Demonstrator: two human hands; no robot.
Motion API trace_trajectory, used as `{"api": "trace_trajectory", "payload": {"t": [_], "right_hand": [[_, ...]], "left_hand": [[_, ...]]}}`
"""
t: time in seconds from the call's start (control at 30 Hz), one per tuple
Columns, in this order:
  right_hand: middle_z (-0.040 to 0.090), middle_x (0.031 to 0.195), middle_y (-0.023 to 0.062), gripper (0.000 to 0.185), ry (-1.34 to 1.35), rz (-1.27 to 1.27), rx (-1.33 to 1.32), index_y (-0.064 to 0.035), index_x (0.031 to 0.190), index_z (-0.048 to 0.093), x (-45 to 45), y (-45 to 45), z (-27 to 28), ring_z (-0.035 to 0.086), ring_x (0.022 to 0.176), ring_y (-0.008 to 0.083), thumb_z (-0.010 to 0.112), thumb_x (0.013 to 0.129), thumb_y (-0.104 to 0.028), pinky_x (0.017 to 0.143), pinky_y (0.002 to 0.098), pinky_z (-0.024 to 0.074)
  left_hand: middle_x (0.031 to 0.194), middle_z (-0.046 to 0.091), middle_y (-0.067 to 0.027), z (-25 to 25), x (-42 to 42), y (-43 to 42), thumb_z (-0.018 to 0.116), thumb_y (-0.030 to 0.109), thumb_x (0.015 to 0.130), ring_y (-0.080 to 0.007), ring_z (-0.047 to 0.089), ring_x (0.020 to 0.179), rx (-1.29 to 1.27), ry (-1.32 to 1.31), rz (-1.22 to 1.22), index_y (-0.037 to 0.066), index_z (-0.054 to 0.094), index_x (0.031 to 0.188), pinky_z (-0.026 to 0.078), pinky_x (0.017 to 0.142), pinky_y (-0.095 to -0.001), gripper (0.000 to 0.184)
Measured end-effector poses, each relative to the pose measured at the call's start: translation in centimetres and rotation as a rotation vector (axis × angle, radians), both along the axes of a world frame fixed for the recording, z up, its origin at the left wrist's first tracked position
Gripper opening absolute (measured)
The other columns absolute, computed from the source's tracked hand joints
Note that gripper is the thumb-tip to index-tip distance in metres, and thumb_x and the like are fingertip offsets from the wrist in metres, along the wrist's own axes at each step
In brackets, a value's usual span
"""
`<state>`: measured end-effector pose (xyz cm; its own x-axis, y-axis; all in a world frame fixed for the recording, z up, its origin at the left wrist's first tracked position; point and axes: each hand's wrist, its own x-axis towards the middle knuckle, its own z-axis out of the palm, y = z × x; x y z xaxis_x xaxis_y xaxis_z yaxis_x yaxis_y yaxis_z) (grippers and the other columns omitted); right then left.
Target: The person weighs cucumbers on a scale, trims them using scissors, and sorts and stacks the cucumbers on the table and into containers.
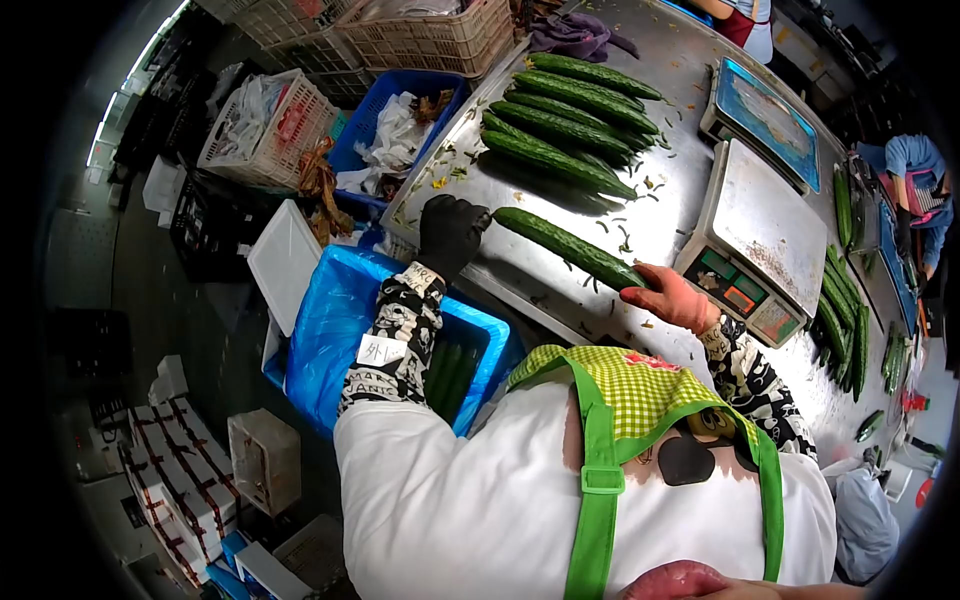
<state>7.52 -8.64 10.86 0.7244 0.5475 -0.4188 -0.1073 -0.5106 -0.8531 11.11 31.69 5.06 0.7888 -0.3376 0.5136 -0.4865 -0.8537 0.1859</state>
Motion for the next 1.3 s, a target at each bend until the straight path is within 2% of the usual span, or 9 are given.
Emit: {"api": "trace_trajectory", "payload": {"t": [0.27,0.33,0.43,0.5,0.73,0.83,0.93,1.17,1.3], "right_hand": [[0.060,0.089,0.0013,0.054,0.028,-0.095,0.097,0.0015,0.118,0.063,-0.2,0.5,-0.5,0.050,0.082,0.0095,0.074,0.093,-0.045,0.073,0.0282,0.0463],[0.060,0.089,0.0011,0.053,-0.019,-0.118,0.157,0.0011,0.118,0.063,0.0,1.7,-0.9,0.051,0.082,0.0092,0.074,0.093,-0.044,0.072,0.0288,0.0466],[0.065,0.088,0.0096,0.048,-0.118,-0.067,-0.020,-0.0015,0.113,0.065,0.8,4.6,0.4,0.057,0.078,0.0167,0.075,0.092,-0.043,0.071,0.0353,0.0490],[0.065,0.089,0.0189,0.053,-0.489,0.112,-0.128,-0.0041,0.113,0.067,1.8,5.9,-0.5,0.064,0.080,0.0335,0.074,0.089,-0.051,0.075,0.0447,0.0503],[0.062,0.116,0.0210,0.062,-1.061,-0.076,-0.338,-0.0053,0.135,0.055,9.8,7.6,-0.9,0.061,0.110,0.0376,0.077,0.086,-0.037,0.094,0.0447,0.0503],[0.065,0.098,0.0138,0.029,-1.468,0.079,-0.206,-0.0068,0.116,0.065,16.9,3.9,-12.1,0.063,0.085,0.0301,0.066,0.091,-0.023,0.072,0.0406,0.0541],[0.065,0.084,0.0093,0.015,-1.302,-0.124,-0.631,-0.0112,0.085,0.069,13.4,8.9,-5.0,0.062,0.069,0.0266,0.069,0.080,-0.026,0.060,0.0403,0.0520],[0.064,0.088,0.0136,0.029,-1.045,0.199,-0.497,-0.0071,0.090,0.067,9.9,8.4,0.7,0.062,0.078,0.0294,0.074,0.080,-0.034,0.069,0.0456,0.0528],[0.061,0.121,0.0189,0.076,-1.293,0.043,-0.319,-0.0054,0.131,0.059,4.7,5.9,-6.2,0.057,0.115,0.0412,0.086,0.073,-0.046,0.101,0.0554,0.0461]], "left_hand": [[0.064,0.071,-0.0087,-2.0,-1.0,0.3,0.052,0.056,0.102,-0.0144,0.062,0.049,-1.176,0.670,0.703,-0.001,0.073,0.074,0.050,0.054,-0.0289,0.067],[0.074,0.075,-0.0088,-1.0,-1.9,-2.9,0.046,0.061,0.102,-0.0152,0.065,0.057,-1.467,0.802,0.590,0.000,0.074,0.079,0.052,0.064,-0.0270,0.071],[0.136,0.063,-0.0088,-3.2,-3.0,-6.7,0.046,0.057,0.104,-0.0254,0.063,0.119,-2.112,0.962,-0.246,0.010,0.057,0.140,0.051,0.098,-0.0440,0.059],[0.142,0.058,-0.0095,3.0,-3.4,-10.0,0.051,0.051,0.104,-0.0319,0.059,0.123,-2.441,1.021,-0.356,0.015,0.058,0.139,0.048,0.105,-0.0519,0.050],[0.130,0.063,-0.0117,-0.9,-0.7,-9.3,0.062,0.037,0.101,-0.0342,0.062,0.117,-2.527,0.815,-0.257,0.020,0.060,0.135,0.050,0.106,-0.0521,0.038],[0.116,0.064,-0.0118,-0.6,-0.5,-10.2,0.067,0.036,0.098,-0.0331,0.063,0.108,-2.429,0.768,-0.012,0.021,0.062,0.130,0.055,0.098,-0.0517,0.036],[0.102,0.064,-0.0122,-2.9,0.5,-9.9,0.069,0.032,0.097,-0.0303,0.064,0.093,-2.431,0.831,0.009,0.017,0.063,0.125,0.058,0.093,-0.0519,0.033],[0.128,0.062,-0.0156,-7.2,1.0,-9.5,0.064,0.021,0.095,-0.0340,0.058,0.123,-2.527,1.011,-0.475,0.009,0.062,0.122,0.049,0.108,-0.0501,0.029],[0.127,0.063,-0.0123,-8.9,0.0,-10.5,0.060,0.025,0.099,-0.0271,0.059,0.121,-1.868,0.651,-0.225,0.005,0.060,0.128,0.046,0.112,-0.0431,0.035]]}}
